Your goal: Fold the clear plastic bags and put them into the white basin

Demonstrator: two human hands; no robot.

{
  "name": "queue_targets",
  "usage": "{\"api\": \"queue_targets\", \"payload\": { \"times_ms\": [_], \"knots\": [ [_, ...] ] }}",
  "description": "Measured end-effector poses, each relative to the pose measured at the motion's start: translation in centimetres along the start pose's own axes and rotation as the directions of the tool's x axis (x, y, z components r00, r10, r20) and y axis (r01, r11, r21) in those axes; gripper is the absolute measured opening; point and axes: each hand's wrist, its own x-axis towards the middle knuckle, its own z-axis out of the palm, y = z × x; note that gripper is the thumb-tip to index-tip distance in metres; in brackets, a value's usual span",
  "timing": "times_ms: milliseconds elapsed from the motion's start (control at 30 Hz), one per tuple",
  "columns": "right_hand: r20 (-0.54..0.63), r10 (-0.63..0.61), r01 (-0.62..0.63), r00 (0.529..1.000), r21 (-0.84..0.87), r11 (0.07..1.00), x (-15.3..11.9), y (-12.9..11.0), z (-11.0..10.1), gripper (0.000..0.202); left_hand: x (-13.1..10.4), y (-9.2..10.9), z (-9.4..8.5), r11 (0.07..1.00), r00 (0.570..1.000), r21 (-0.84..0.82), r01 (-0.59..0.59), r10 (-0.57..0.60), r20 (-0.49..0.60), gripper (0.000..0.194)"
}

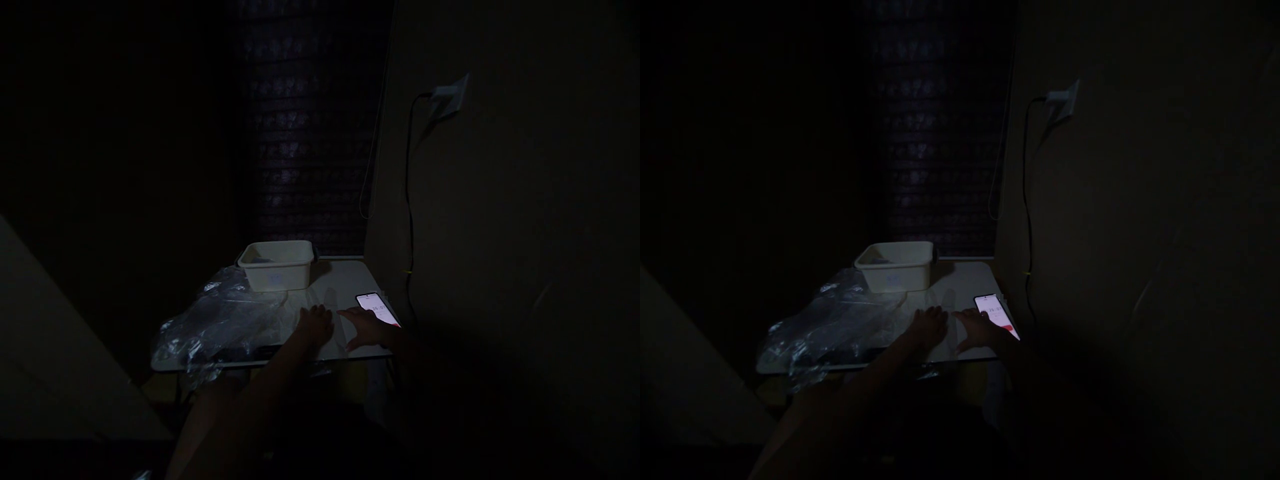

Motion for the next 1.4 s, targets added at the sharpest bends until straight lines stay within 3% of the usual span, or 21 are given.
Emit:
{"api": "queue_targets", "payload": {
  "times_ms": [167,267,367,467,833,1233,1400],
  "knots": [
    [-0.069,0.115,-0.117,0.991,-0.023,0.993,0.3,-0.7,-0.1,0.044,0.1,0.3,0.2,1.0,0.999,0.011,0.029,-0.028,-0.046,0.033],
    [-0.044,0.122,-0.124,0.992,-0.048,0.991,0.4,-0.4,-0.1,0.054,0.3,0.3,0.4,0.999,0.998,0.007,0.035,-0.034,-0.06,0.032],
    [-0.014,0.054,-0.055,0.998,-0.042,0.998,0.1,0.2,0.0,0.075,0.5,0.2,0.6,0.999,0.998,-0.002,0.041,-0.042,-0.056,0.033],
    [-0.011,-0.001,0.0,1.0,-0.041,0.999,-0.4,0.6,-0.1,0.084,0.6,0.1,0.7,0.999,0.997,-0.017,0.048,-0.048,-0.052,0.034],
    [-0.107,-0.024,0.01,0.994,-0.132,0.991,-0.4,-0.5,-0.2,0.074,0.7,0.3,0.7,0.997,0.997,-0.041,0.061,-0.063,-0.048,0.035],
    [-0.044,-0.154,0.143,0.987,-0.198,0.97,-1.7,0.1,0.5,0.083,0.4,0.2,0.7,0.997,0.997,-0.058,0.045,-0.049,-0.065,0.037],
    [-0.041,-0.122,0.113,0.992,-0.171,0.979,-2.5,0.3,0.3,0.079,0.5,0.0,0.9,0.995,0.997,-0.089,0.047,-0.052,-0.056,0.038]
  ]
}}
